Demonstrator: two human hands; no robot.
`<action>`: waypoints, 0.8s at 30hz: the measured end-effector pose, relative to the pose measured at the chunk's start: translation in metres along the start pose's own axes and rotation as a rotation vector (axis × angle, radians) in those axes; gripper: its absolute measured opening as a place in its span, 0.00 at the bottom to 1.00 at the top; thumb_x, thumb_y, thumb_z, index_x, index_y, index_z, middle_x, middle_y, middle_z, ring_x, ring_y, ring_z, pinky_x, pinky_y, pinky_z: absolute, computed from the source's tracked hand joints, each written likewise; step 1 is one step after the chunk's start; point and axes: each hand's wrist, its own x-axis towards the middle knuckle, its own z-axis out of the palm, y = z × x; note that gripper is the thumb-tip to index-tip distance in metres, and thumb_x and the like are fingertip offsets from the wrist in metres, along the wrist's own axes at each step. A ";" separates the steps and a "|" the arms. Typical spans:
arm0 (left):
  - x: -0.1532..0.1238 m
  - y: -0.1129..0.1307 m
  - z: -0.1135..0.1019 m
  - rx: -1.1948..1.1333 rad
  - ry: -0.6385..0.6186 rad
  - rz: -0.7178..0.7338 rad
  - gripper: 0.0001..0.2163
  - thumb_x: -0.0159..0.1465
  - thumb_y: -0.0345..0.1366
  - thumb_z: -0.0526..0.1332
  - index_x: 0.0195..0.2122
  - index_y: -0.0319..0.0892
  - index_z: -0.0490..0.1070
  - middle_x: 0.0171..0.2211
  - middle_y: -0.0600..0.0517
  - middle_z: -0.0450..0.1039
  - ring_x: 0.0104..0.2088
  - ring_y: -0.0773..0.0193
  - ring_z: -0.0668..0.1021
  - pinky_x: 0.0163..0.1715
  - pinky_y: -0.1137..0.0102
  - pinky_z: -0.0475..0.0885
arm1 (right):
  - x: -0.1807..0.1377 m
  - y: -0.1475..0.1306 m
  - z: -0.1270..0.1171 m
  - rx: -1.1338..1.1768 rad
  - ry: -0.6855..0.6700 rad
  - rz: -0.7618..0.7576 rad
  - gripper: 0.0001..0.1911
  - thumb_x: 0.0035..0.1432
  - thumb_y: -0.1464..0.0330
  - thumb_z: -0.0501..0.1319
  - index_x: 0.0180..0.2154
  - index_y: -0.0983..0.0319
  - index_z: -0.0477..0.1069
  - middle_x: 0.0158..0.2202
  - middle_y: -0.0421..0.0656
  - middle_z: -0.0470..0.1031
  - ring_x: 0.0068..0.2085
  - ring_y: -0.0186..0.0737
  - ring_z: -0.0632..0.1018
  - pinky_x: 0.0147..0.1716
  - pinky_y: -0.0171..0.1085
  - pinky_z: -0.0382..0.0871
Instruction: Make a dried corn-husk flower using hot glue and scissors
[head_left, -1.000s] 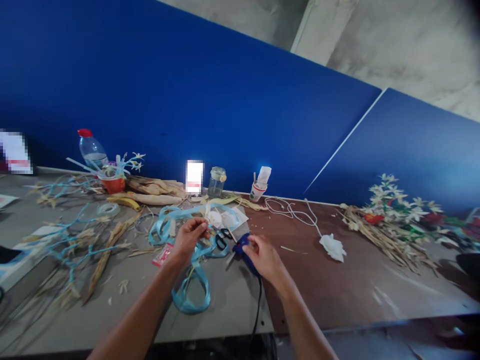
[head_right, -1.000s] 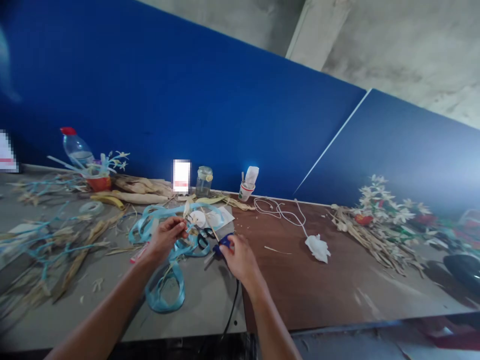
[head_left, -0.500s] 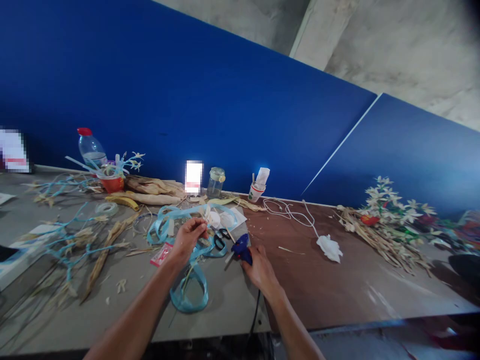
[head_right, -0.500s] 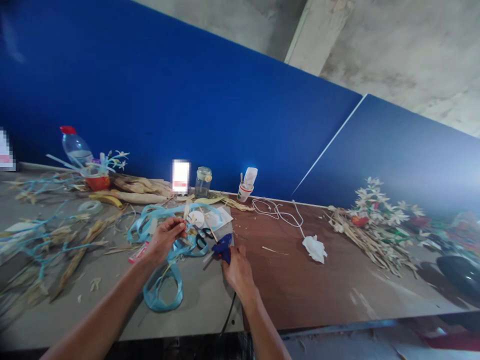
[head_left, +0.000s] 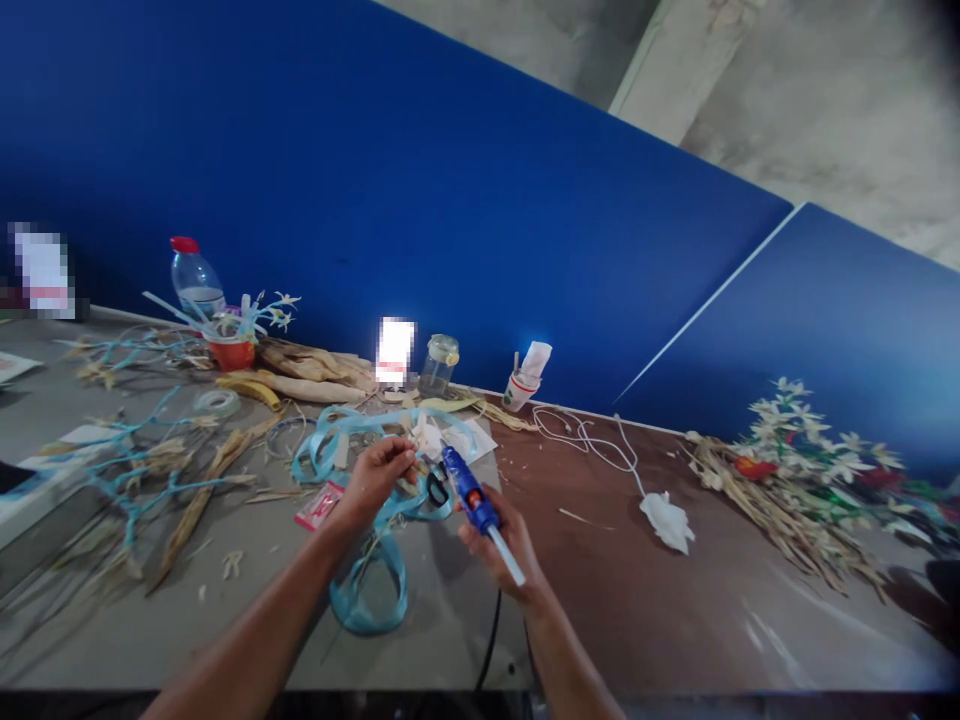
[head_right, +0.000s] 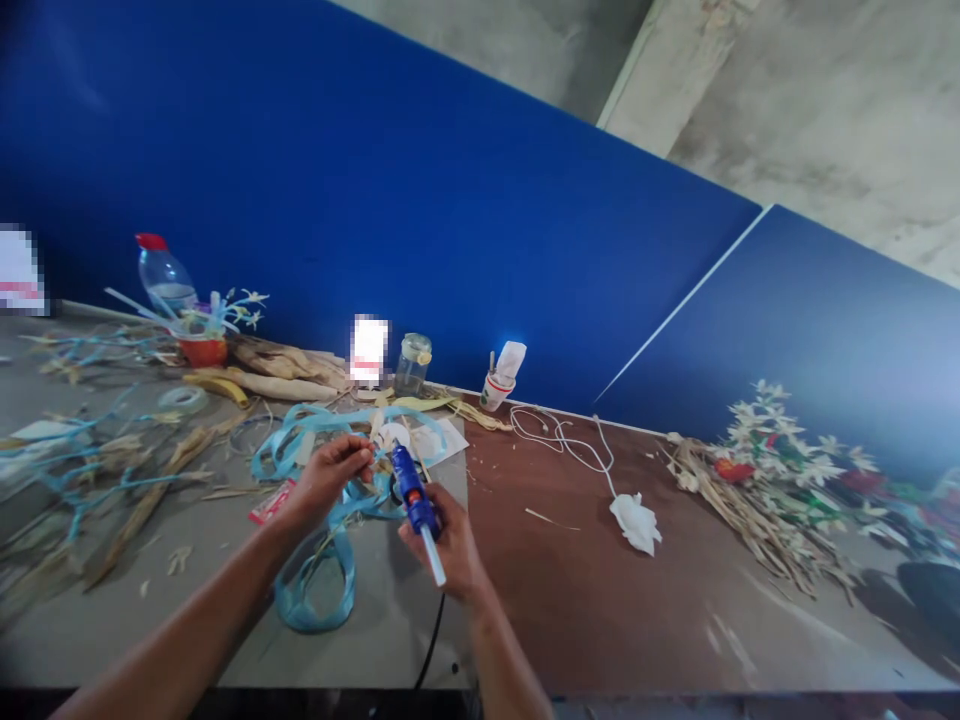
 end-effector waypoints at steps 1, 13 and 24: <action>-0.001 0.002 0.001 0.017 0.006 0.001 0.12 0.50 0.42 0.65 0.28 0.39 0.70 0.18 0.56 0.70 0.17 0.68 0.71 0.21 0.73 0.65 | 0.004 0.000 0.005 -0.061 -0.007 -0.052 0.16 0.50 0.62 0.63 0.40 0.60 0.66 0.31 0.41 0.66 0.25 0.33 0.65 0.25 0.34 0.62; 0.001 -0.003 -0.001 0.078 0.017 0.020 0.09 0.52 0.40 0.62 0.30 0.39 0.71 0.16 0.55 0.70 0.20 0.67 0.71 0.24 0.73 0.64 | 0.019 0.016 0.023 -0.337 0.058 -0.397 0.10 0.50 0.67 0.59 0.37 0.59 0.64 0.32 0.41 0.64 0.31 0.39 0.68 0.30 0.38 0.63; 0.001 -0.005 0.001 0.053 0.008 0.026 0.08 0.52 0.39 0.63 0.28 0.38 0.71 0.18 0.55 0.70 0.20 0.68 0.71 0.24 0.73 0.66 | 0.020 0.024 0.025 -0.372 0.038 -0.321 0.08 0.52 0.65 0.59 0.35 0.60 0.64 0.31 0.41 0.63 0.32 0.40 0.67 0.32 0.38 0.60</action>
